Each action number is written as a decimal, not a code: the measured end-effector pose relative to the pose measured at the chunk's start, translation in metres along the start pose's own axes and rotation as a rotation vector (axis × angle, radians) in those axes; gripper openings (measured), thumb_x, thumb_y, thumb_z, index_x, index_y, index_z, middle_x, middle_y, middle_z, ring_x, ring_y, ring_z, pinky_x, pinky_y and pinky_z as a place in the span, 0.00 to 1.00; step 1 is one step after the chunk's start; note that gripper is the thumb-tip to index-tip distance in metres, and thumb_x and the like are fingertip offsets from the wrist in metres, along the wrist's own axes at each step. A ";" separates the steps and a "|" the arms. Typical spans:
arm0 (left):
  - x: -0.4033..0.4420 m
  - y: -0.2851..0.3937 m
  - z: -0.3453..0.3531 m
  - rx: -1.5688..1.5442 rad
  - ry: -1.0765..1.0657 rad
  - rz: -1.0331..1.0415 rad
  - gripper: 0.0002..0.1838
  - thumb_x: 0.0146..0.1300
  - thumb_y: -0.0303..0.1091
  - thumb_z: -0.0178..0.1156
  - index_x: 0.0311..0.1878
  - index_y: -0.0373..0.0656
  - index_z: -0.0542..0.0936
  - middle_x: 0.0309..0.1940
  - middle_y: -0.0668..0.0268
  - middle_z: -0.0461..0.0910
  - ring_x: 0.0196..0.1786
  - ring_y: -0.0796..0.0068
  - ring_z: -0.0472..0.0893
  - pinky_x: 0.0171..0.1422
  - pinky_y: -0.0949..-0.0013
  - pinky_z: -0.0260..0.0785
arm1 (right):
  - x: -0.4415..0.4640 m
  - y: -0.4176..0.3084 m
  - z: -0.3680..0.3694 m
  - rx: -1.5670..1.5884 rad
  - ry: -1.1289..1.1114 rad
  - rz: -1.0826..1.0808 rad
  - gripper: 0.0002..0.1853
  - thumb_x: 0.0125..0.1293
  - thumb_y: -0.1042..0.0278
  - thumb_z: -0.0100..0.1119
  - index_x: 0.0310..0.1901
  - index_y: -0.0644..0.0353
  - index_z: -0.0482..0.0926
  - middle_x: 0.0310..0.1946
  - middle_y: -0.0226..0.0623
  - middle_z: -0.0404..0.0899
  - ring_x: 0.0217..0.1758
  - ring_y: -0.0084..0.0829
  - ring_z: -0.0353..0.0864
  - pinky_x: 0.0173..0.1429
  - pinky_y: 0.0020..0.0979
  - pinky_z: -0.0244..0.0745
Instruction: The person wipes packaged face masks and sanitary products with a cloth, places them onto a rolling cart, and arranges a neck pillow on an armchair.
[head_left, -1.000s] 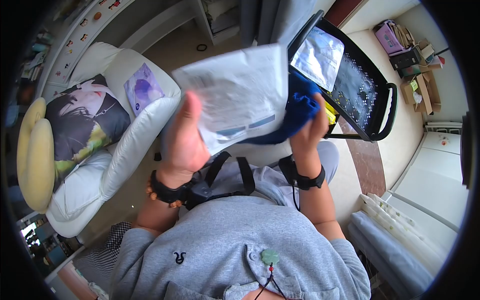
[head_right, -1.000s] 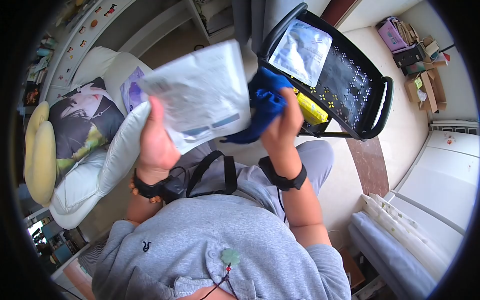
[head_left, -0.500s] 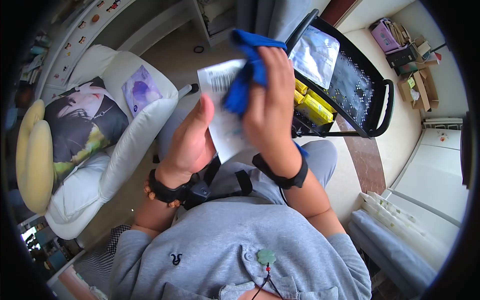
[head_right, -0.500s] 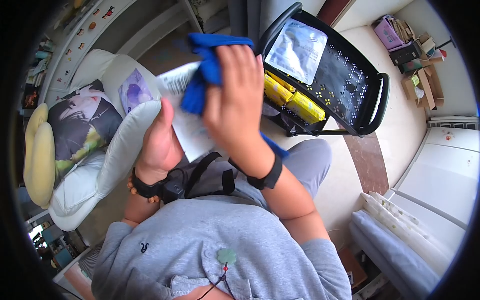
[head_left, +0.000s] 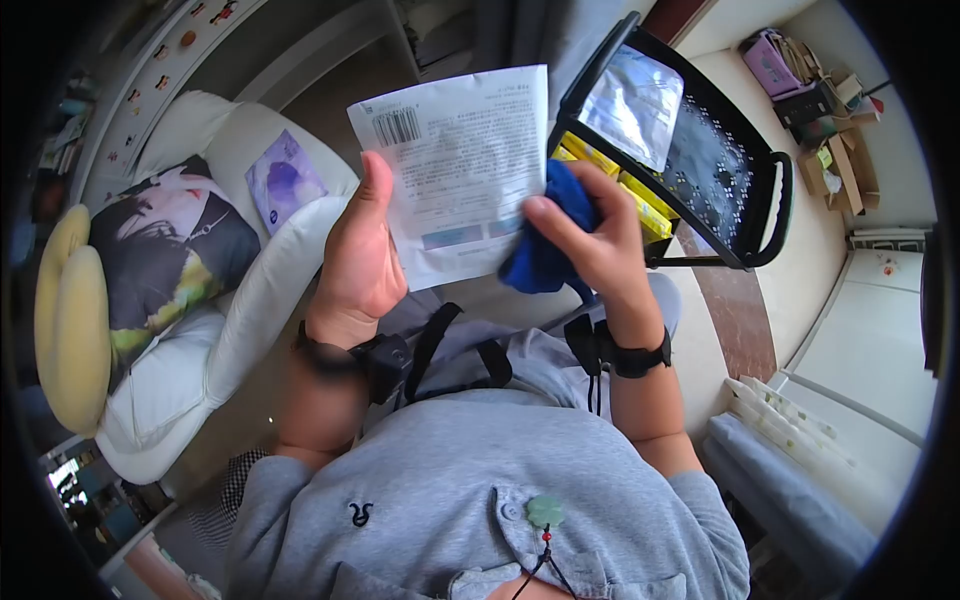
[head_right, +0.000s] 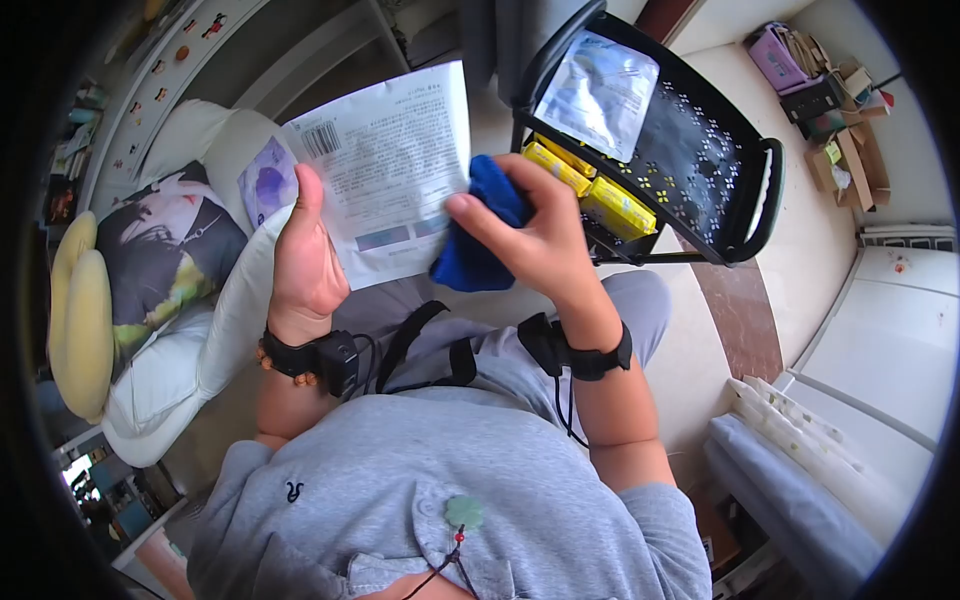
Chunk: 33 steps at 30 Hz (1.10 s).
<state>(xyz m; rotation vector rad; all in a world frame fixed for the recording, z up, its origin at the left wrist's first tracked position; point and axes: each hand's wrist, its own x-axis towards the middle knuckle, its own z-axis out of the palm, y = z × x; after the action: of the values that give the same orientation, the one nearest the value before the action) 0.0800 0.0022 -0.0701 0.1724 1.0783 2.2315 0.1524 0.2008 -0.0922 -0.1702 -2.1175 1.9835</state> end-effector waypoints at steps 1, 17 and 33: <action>0.003 -0.001 -0.001 0.036 0.006 0.021 0.34 0.72 0.57 0.40 0.69 0.38 0.59 0.65 0.59 0.67 0.68 0.64 0.67 0.71 0.58 0.58 | 0.000 0.002 -0.001 0.013 -0.026 -0.005 0.14 0.57 0.67 0.70 0.40 0.66 0.78 0.30 0.28 0.76 0.34 0.17 0.73 0.40 0.21 0.70; 0.010 -0.028 -0.030 -0.230 0.033 -0.410 0.37 0.52 0.12 0.55 0.69 0.31 0.58 0.60 0.50 0.70 0.63 0.59 0.72 0.69 0.59 0.63 | -0.016 0.051 -0.040 -0.666 0.211 -0.709 0.14 0.44 0.79 0.63 0.36 0.62 0.77 0.36 0.40 0.81 0.31 0.36 0.80 0.37 0.29 0.73; 0.005 -0.069 -0.006 -0.297 -0.144 -0.275 0.27 0.74 0.45 0.35 0.73 0.47 0.54 0.69 0.65 0.61 0.70 0.69 0.63 0.73 0.61 0.56 | -0.011 0.007 0.033 -1.010 0.040 -0.556 0.26 0.67 0.51 0.41 0.65 0.50 0.70 0.69 0.35 0.63 0.75 0.40 0.53 0.75 0.59 0.22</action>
<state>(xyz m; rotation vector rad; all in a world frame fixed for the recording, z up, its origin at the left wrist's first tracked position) 0.1079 0.0333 -0.1260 0.0521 0.6413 2.0639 0.1547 0.1664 -0.1017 0.1963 -2.5512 0.5163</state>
